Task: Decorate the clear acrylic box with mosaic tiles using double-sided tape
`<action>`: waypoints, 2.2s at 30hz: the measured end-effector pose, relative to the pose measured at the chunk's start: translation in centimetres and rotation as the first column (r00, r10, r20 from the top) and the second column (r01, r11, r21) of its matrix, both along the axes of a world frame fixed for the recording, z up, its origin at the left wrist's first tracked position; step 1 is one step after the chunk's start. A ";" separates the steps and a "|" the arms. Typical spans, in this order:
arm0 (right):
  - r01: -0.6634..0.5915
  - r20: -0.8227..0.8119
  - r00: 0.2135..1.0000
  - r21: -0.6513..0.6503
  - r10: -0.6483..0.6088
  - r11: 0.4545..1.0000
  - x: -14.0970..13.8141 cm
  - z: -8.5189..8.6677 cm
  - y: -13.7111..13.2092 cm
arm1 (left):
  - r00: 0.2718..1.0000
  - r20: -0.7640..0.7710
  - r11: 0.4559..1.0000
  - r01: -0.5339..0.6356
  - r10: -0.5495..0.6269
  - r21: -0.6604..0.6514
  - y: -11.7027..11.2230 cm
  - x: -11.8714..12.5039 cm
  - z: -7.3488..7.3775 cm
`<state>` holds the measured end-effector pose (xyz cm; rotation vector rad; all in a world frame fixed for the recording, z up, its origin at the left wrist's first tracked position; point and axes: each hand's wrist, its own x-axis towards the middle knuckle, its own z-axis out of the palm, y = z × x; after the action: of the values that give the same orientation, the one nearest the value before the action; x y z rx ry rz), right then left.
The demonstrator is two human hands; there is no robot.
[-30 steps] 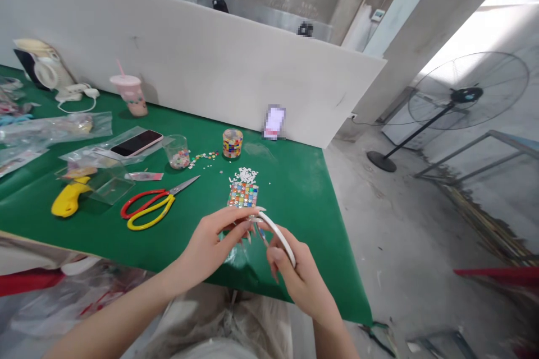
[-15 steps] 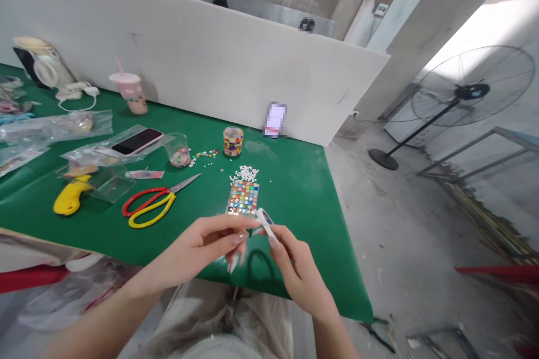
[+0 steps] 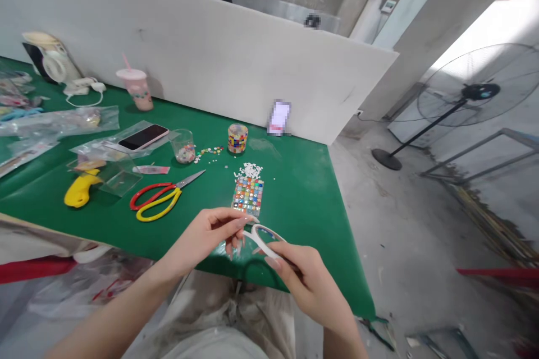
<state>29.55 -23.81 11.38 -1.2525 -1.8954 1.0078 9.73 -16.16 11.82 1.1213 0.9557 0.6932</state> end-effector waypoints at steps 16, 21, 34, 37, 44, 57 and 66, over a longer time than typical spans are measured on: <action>0.139 -0.131 0.977 -0.210 -0.169 0.968 0.4 -2.5 1.0 | 0.913 0.269 0.805 -0.098 0.306 -0.586 0.0 0.4 -3.5; 0.187 -0.170 0.955 -0.285 -0.242 0.940 1.5 -3.9 0.7 | 0.891 0.288 0.696 -0.043 0.351 -0.717 0.0 0.8 -4.7; 0.187 -0.148 0.960 -0.287 -0.236 0.940 2.1 -3.5 -0.1 | 0.994 0.058 0.933 0.107 -0.093 -0.344 -2.3 0.9 -8.1; 0.203 -0.134 0.960 -0.271 -0.246 0.941 2.2 -3.3 -0.1 | 0.990 0.080 0.928 0.140 -0.120 -0.344 -1.8 0.7 -8.3; 0.187 -0.078 0.974 -0.241 -0.211 0.952 2.0 -3.1 0.0 | 0.949 0.224 0.835 0.305 -0.223 -0.458 -1.5 0.6 -7.0; 0.087 -0.063 0.993 -0.206 -0.102 0.975 1.1 -1.5 -0.3 | 0.998 0.025 0.988 0.053 -0.050 -0.148 -0.7 0.0 -4.7; 0.072 -0.113 0.989 -0.178 -0.093 0.981 0.5 -1.4 -0.8 | 0.982 0.178 0.968 -0.012 0.058 -0.249 -1.3 0.2 -4.0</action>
<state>30.05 -24.63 10.02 -1.3250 -1.6788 1.1984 9.96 -17.49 7.81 0.8079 0.8784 0.6739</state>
